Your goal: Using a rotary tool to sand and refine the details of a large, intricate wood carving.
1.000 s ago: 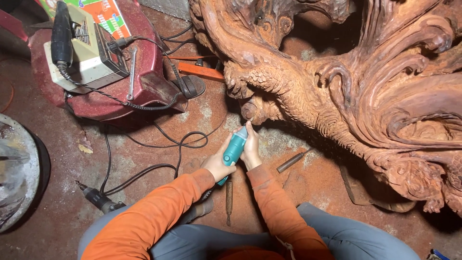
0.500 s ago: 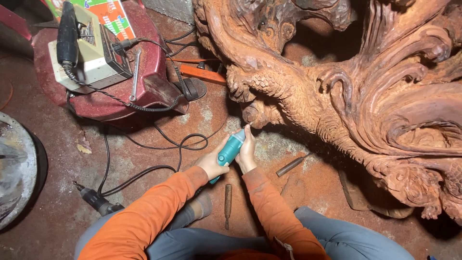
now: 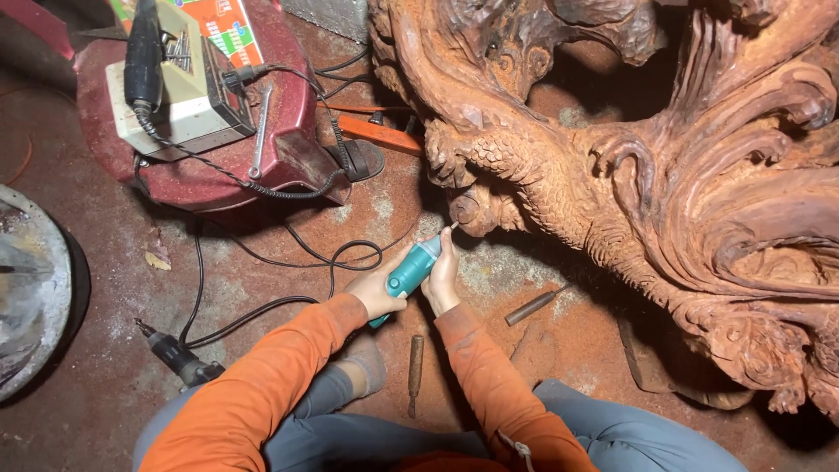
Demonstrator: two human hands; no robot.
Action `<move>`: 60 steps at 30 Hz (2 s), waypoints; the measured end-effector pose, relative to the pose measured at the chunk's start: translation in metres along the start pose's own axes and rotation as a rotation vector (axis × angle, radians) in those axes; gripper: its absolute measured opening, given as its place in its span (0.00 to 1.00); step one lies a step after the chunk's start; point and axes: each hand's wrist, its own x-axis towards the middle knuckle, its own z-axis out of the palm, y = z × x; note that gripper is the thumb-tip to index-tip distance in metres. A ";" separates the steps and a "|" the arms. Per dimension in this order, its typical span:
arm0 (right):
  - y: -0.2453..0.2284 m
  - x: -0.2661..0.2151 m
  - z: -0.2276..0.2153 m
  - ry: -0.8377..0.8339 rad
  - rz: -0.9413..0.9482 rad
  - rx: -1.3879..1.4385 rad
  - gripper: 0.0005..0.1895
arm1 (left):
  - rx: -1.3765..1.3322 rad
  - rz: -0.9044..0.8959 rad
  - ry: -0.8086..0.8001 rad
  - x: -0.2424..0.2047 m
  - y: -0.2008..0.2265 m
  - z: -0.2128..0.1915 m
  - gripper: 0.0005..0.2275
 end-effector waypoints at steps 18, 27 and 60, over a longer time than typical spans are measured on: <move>-0.040 0.023 -0.005 -0.128 -0.124 -0.494 0.20 | -0.540 -0.062 0.153 0.010 0.023 0.061 0.45; -0.039 0.054 -0.033 0.003 -0.191 -1.150 0.27 | -0.752 -0.057 0.244 0.029 0.025 0.098 0.46; -0.079 0.035 -0.036 -0.065 -0.152 -1.611 0.26 | -1.202 -0.078 0.367 0.081 0.049 0.201 0.44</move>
